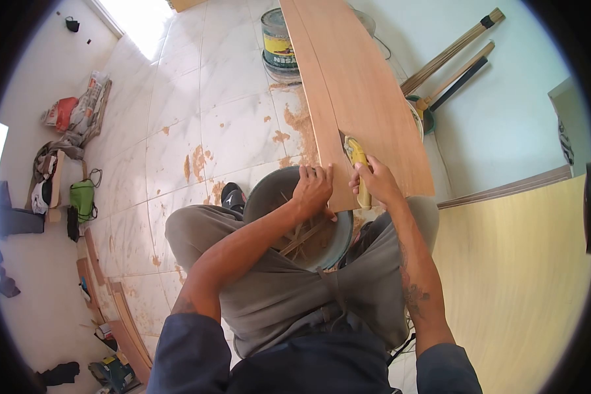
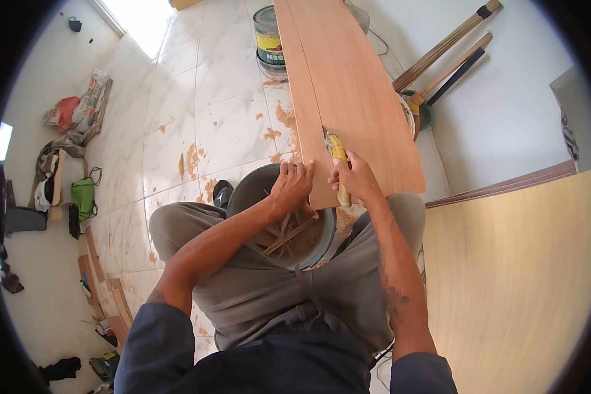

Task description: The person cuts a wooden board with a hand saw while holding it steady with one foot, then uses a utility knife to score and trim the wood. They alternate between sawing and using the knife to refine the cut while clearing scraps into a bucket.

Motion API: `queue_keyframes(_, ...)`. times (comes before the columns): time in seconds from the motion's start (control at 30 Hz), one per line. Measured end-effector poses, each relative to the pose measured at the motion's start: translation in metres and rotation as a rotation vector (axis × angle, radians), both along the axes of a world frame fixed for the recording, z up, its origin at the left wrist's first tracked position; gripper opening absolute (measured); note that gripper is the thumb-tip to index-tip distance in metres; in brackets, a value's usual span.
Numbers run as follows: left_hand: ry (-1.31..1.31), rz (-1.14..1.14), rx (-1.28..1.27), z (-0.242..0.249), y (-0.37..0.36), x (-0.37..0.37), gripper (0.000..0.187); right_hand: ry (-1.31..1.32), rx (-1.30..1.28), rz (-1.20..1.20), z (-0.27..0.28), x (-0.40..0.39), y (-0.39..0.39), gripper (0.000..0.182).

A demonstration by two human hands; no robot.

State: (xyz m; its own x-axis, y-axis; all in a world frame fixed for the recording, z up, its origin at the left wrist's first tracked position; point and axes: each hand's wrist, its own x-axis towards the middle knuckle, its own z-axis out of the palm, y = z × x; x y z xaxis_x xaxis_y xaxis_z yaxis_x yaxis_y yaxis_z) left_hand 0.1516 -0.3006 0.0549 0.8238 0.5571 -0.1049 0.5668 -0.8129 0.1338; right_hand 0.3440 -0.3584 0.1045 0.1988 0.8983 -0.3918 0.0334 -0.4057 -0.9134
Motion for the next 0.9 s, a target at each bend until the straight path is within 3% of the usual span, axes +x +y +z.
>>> queue_keyframes(0.1, -0.011, -0.042, -0.049, -0.002, 0.013, -0.008, 0.151, 0.012, 0.006, -0.025, 0.002, -0.001, -0.002, 0.036)
queue_keyframes(0.23, 0.004, 0.049, -0.197, -0.009, 0.048, -0.030, 0.128, 0.034, 0.013, -0.009, 0.004, -0.002, -0.001, 0.035)
queue_keyframes(0.27, 0.033, 0.093, -0.124, -0.003, 0.050, -0.034, 0.086, 0.040, 0.015, -0.005, 0.003, -0.001, 0.000, 0.035)
queue_keyframes(0.4, 0.070, 0.247, -0.132, -0.022, 0.071, -0.045, 0.037, 0.066, 0.014, -0.019, 0.003, 0.000, 0.001, 0.036)
queue_keyframes(0.47, 0.062, 0.310, -0.092, -0.032, 0.076, -0.056, 0.022, 0.052, 0.011, -0.004, 0.006, -0.001, 0.000, 0.036)
queue_keyframes(0.9, 0.149, 0.398, -0.117, -0.023, 0.095, -0.085, 0.020, 0.046, 0.052, -0.021, 0.002, 0.000, 0.001, 0.036)
